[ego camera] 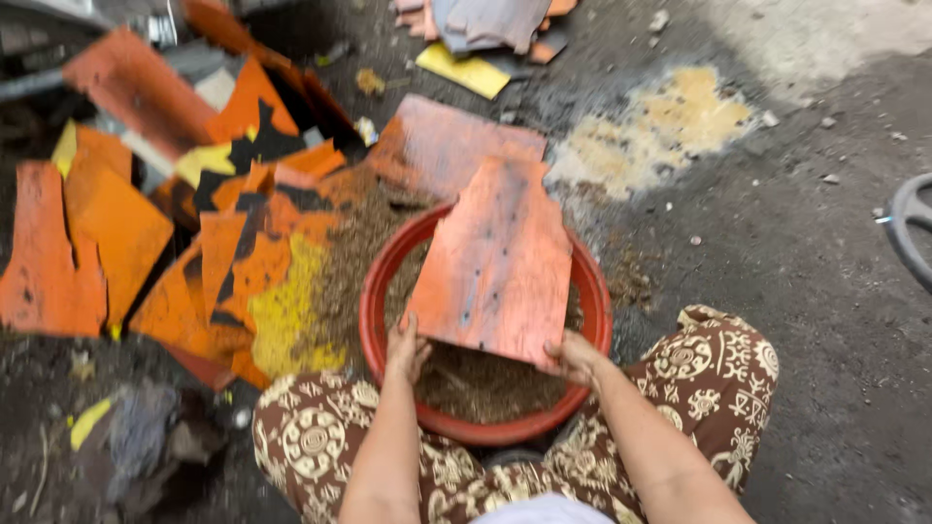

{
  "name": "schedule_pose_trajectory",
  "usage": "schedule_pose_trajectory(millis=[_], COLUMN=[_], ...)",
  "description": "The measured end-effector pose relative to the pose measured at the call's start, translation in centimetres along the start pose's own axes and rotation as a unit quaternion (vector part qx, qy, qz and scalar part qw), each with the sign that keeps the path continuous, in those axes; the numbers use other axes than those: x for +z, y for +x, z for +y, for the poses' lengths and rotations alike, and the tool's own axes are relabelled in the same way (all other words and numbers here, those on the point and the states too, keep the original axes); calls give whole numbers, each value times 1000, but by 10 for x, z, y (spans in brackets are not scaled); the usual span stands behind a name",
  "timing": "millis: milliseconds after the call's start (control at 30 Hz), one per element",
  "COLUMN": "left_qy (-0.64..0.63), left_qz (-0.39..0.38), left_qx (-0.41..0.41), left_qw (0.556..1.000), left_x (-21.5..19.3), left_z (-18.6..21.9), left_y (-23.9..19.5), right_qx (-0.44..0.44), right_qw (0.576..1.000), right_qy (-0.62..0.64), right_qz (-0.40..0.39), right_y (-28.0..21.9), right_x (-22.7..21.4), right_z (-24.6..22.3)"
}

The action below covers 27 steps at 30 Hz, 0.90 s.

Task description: The person scrubs orange and brown tiles with a handful of dry fibrous material over a red basin. They repeatedly rub both sides of each tile, flip them, and place them aside after cleaning.

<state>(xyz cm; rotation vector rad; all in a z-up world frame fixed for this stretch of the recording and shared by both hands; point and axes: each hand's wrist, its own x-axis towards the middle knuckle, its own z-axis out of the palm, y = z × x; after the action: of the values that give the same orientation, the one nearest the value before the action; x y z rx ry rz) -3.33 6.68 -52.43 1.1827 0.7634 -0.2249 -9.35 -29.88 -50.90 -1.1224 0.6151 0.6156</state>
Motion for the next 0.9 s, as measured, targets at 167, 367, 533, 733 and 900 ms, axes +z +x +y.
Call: schedule_pose_trajectory(millis=[167, 367, 533, 733, 900], left_qy=[-32, 159, 241, 389, 436], left_qz=[67, -7, -120, -204, -111], left_qx=[91, 88, 79, -39, -88], left_qw=[993, 983, 960, 898, 889], left_x=[15, 29, 66, 54, 64], left_z=[22, 31, 51, 21, -22], left_y=[3, 24, 27, 2, -19], right_qx=[22, -2, -25, -32, -78], right_qw=[996, 991, 968, 952, 931], right_qy=[52, 103, -14, 91, 60], right_qz=[64, 79, 251, 292, 352], right_y=[-2, 5, 19, 12, 27], right_x=[9, -5, -3, -18, -18], right_z=[-2, -5, -35, 1, -11])
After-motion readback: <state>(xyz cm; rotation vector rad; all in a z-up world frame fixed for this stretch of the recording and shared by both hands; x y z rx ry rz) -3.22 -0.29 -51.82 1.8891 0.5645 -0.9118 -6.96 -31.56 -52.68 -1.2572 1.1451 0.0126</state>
